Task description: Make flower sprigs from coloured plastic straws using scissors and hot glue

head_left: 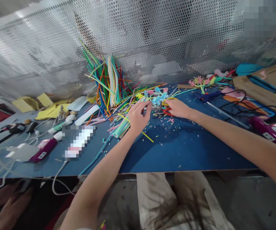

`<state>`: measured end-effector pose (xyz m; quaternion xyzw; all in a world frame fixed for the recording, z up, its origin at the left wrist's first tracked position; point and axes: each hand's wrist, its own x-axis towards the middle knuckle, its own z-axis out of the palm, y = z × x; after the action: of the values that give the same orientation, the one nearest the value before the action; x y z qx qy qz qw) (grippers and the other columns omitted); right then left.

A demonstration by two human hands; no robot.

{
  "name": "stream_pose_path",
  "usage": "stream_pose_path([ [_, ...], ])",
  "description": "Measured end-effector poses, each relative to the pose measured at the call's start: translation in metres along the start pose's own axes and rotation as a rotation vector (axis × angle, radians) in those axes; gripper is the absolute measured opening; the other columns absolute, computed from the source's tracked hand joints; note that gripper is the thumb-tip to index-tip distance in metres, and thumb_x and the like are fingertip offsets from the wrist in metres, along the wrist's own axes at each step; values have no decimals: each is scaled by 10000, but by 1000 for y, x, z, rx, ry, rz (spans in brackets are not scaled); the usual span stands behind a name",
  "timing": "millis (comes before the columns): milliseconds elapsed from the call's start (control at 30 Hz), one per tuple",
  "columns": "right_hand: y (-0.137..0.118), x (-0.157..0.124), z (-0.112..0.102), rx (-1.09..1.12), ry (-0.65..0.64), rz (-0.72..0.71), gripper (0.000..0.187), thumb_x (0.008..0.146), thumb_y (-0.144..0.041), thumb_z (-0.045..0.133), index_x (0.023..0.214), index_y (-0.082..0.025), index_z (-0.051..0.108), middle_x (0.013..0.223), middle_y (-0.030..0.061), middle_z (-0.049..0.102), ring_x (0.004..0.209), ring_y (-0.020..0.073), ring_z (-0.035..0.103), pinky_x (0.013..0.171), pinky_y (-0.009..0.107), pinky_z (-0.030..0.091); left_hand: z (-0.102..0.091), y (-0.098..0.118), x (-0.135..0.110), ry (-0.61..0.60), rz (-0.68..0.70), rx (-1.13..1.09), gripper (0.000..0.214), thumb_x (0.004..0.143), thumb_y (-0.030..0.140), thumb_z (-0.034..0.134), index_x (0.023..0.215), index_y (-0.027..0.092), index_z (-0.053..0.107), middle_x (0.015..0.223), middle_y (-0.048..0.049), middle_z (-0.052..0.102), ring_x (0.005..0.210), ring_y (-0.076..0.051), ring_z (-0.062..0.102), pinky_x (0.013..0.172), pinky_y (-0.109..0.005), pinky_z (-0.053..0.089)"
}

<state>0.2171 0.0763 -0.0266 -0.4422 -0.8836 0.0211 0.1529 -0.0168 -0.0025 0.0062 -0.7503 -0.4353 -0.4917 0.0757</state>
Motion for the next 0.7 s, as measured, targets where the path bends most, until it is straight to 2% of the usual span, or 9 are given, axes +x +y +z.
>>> stream_pose_path([
  [100, -1, -2, -3, 23, 0, 8, 310, 825, -98, 538, 1127, -158, 575, 1083, 130, 706, 1019, 265, 637, 837, 337, 439, -1, -1, 1, 29, -41, -28, 270, 1015, 406, 528, 1023, 225, 728, 869, -18, 730, 594, -111, 561, 653, -272, 449],
  [267, 3, -10, -25, 98, 26, 127, 207, 868, -226, 576, 1066, -170, 575, 1017, 131, 708, 900, 263, 643, 729, 317, 416, -4, -3, 4, 57, -43, 1, 261, 1013, 399, 527, 1018, 228, 724, 870, -19, 726, 604, -115, 562, 684, -276, 452],
  [400, 14, -16, -40, 79, 63, 137, 160, 837, -204, 587, 995, -176, 585, 992, 125, 705, 860, 251, 629, 717, 311, 393, -5, -8, 6, 105, -65, 22, 267, 1013, 401, 520, 985, 226, 719, 858, -20, 718, 617, -122, 566, 688, -278, 448],
  [700, 28, -11, -33, 195, 54, 214, 176, 846, -363, 600, 901, -196, 586, 929, 98, 708, 798, 227, 626, 686, 294, 397, -5, -14, 7, 112, -58, 32, 282, 1014, 423, 518, 979, 223, 714, 858, -19, 719, 609, -121, 565, 664, -271, 436],
])
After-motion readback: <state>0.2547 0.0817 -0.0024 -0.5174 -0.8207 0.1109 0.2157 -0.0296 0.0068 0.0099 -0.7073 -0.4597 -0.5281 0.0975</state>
